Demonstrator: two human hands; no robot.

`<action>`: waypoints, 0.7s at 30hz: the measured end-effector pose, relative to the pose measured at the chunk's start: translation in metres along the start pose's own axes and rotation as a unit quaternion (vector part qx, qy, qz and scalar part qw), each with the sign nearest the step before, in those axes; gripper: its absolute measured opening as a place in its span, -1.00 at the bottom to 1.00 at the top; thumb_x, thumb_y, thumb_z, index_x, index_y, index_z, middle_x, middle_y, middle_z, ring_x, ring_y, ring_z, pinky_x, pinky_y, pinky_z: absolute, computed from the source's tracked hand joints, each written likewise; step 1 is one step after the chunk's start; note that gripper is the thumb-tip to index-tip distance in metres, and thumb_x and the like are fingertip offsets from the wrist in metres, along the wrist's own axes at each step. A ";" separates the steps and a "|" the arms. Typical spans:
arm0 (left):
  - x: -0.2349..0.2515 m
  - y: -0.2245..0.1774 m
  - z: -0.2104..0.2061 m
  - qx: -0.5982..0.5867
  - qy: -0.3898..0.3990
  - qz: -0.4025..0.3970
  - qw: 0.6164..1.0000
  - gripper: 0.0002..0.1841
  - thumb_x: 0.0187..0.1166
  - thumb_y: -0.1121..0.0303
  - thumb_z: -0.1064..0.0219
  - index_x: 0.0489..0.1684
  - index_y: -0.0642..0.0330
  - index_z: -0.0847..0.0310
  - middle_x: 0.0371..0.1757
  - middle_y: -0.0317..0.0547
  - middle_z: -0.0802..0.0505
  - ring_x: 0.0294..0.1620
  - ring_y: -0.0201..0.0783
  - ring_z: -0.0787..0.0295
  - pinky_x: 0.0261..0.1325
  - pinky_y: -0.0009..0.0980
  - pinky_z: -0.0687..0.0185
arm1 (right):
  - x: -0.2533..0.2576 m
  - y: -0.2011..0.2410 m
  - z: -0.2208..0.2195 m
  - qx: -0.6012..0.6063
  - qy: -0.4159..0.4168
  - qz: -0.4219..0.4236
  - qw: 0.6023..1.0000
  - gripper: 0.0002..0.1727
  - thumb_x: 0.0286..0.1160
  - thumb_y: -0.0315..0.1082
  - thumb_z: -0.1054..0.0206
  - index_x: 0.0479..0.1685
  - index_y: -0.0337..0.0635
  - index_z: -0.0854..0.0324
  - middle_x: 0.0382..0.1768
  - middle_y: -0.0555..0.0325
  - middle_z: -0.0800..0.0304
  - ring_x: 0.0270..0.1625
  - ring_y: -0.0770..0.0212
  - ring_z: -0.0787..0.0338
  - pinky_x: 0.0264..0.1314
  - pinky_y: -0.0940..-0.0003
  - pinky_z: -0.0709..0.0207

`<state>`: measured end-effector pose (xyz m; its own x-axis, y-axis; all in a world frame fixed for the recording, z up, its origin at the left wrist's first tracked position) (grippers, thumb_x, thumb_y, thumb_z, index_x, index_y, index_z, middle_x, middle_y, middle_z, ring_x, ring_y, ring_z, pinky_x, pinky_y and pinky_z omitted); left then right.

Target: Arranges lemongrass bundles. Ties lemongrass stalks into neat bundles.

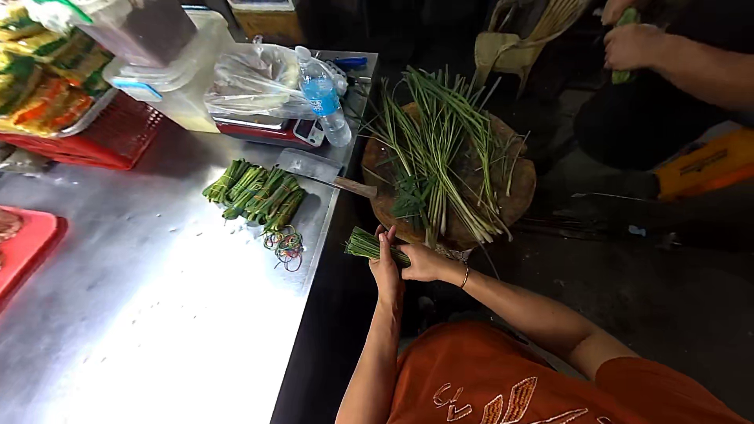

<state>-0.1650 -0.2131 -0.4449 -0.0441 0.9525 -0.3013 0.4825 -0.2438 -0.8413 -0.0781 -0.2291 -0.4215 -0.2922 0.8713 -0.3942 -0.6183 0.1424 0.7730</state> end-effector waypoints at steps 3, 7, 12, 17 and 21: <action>-0.014 0.015 -0.002 -0.016 -0.015 0.024 0.999 -0.60 0.85 0.33 -0.09 0.55 0.35 -0.40 0.16 0.04 -0.89 0.08 -0.33 -0.86 0.15 -0.39 -0.73 | -0.015 -0.013 -0.003 0.000 -0.003 0.010 1.000 -0.58 0.39 -0.34 -0.41 0.20 -0.41 -0.64 0.06 -0.26 -0.79 0.18 -0.11 -0.77 0.31 -0.11 -0.54; -0.030 0.025 0.000 -0.061 -0.018 0.060 0.996 -0.58 0.83 0.33 -0.10 0.59 0.26 -0.31 0.05 0.08 -0.91 0.00 -0.21 -0.91 0.06 -0.31 -0.79 | -0.022 -0.018 -0.004 0.034 0.031 0.014 0.999 -0.65 0.42 -0.38 -0.38 0.11 -0.43 -0.67 -0.02 -0.21 -0.80 0.08 -0.01 -0.77 0.24 -0.03 -0.56; -0.042 -0.010 0.047 0.069 -0.036 0.003 0.997 -0.15 0.72 -0.32 0.17 0.91 -0.03 0.24 0.77 0.02 -0.38 0.69 -0.05 -0.37 0.52 0.13 -0.43 | -0.015 -0.027 -0.001 0.058 0.082 -0.007 0.995 -0.75 0.43 -0.36 -0.36 -0.03 -0.34 -0.65 -0.32 0.07 -0.67 -0.36 0.29 -0.59 -0.21 0.26 -0.50; -0.074 -0.074 0.053 0.670 0.055 -0.363 0.646 0.19 0.08 -0.38 -0.60 0.70 0.33 -0.34 0.73 0.41 -0.38 0.83 0.41 -0.05 0.67 0.65 0.34 | -0.003 -0.023 -0.015 -0.083 0.209 -0.011 0.974 -0.72 0.47 -0.33 -0.39 -0.01 -0.39 -0.64 -0.28 -0.06 -0.68 -0.27 0.10 -0.63 -0.10 0.04 -0.50; -0.069 -0.040 0.038 0.788 0.228 -0.184 0.542 -0.12 0.30 0.03 -0.64 0.70 0.14 -0.41 0.57 0.13 -0.66 0.79 0.23 -0.25 0.70 0.61 0.52 | 0.001 0.013 -0.050 -0.196 0.316 0.039 0.927 -0.72 0.49 -0.33 -0.42 -0.12 -0.47 -0.62 -0.26 -0.21 -0.69 -0.18 -0.09 -0.67 -0.03 -0.17 -0.48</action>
<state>-0.2151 -0.2761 -0.4075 0.5097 0.8484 -0.1432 -0.8474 0.4662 -0.2541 -0.1235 -0.2499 -0.4366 -0.6402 0.4042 -0.6532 -0.7586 -0.1989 0.6204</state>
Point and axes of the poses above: each hand's wrist, its own x-axis towards the middle knuckle, its own z-axis out of the back of the hand, y = z × x, the point moved 8 cm from there along x, towards the middle knuckle
